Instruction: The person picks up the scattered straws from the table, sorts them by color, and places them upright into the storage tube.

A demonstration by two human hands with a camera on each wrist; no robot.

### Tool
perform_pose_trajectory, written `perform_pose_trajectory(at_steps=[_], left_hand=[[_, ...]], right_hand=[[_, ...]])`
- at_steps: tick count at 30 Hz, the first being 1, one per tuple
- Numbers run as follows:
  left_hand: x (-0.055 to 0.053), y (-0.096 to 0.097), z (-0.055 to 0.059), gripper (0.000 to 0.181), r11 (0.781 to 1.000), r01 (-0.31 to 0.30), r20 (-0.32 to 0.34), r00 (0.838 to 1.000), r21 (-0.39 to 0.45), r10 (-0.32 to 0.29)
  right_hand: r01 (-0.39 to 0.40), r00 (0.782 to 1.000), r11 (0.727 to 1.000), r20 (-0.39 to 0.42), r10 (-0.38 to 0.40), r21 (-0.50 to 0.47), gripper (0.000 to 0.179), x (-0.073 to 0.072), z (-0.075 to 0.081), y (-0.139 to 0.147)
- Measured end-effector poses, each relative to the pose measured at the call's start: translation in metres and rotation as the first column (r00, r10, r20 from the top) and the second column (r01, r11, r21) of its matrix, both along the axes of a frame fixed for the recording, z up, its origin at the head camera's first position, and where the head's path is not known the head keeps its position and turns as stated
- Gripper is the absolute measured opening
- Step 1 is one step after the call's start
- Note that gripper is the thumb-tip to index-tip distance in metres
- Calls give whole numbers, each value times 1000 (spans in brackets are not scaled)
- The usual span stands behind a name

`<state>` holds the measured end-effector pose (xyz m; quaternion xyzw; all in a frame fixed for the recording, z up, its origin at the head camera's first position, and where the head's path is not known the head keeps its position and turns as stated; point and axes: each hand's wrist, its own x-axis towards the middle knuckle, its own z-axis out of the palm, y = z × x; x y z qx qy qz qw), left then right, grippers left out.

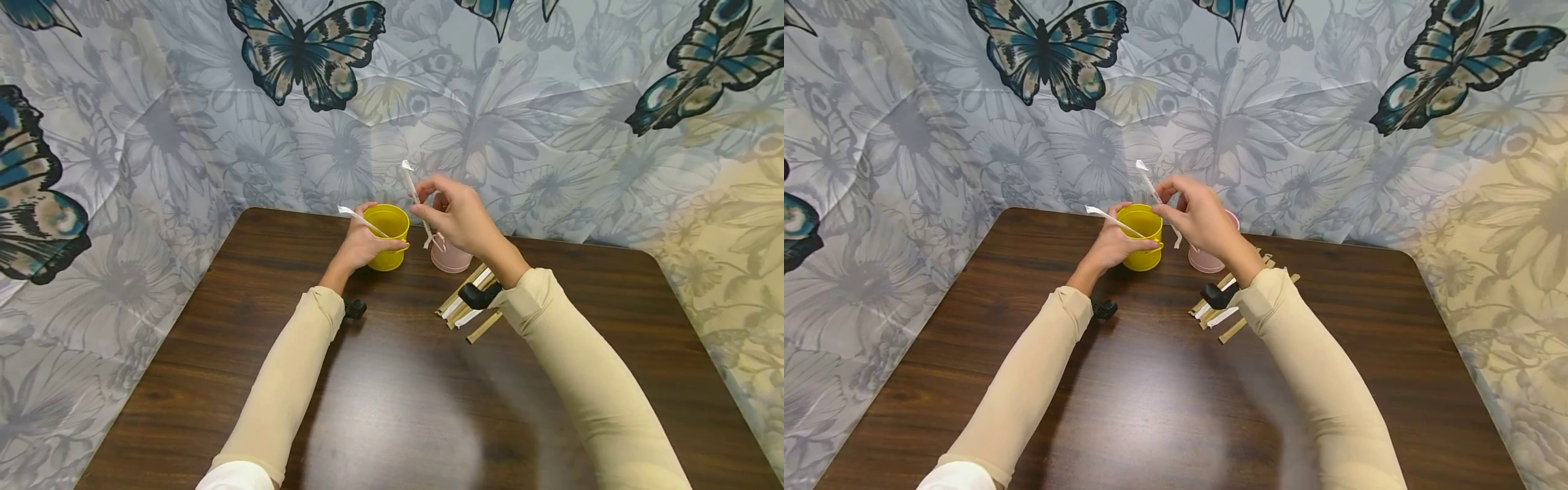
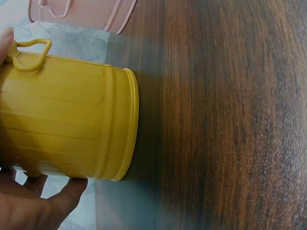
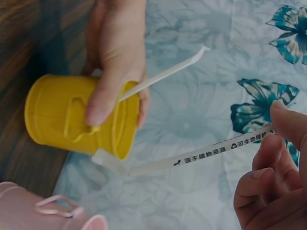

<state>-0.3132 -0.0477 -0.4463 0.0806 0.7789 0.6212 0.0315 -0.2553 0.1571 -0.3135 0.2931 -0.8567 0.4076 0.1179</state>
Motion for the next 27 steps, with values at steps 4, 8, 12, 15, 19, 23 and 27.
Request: perform_pose_trajectory(at_steps=[4,8,12,15,19,23,27], left_hand=[[-1,-2,-2,112,1000,9,-4,1000,-4,-9],[-2,-3,-4,112,1000,10,-4,1000,-4,-10],[-3,-4,-6,111,1000,21,11,1000,3,-21],[-3,-5,-6,111,999,32,16,999,3,-32],[-3,-6,-5,111,999,42,1,999,3,-42],[-4,-6,-6,106,999,47,-44,998,-2,-47],[-6,-4,-6,103,998,60,-123,991,-16,-62]], right_hand=[[-6,1000,1000,6,7,-19,17,-8,9,-13],[-19,1000,999,-3,19,-28,17,-14,13,-26],[-31,999,999,-19,31,-16,17,-21,9,-39],[-42,998,999,-46,42,12,16,-27,5,-48],[-67,996,997,-60,70,48,15,-34,1,-59],[-99,994,993,-49,103,65,13,-40,-9,-68],[-102,994,991,-30,105,88,14,-44,-21,-72]])
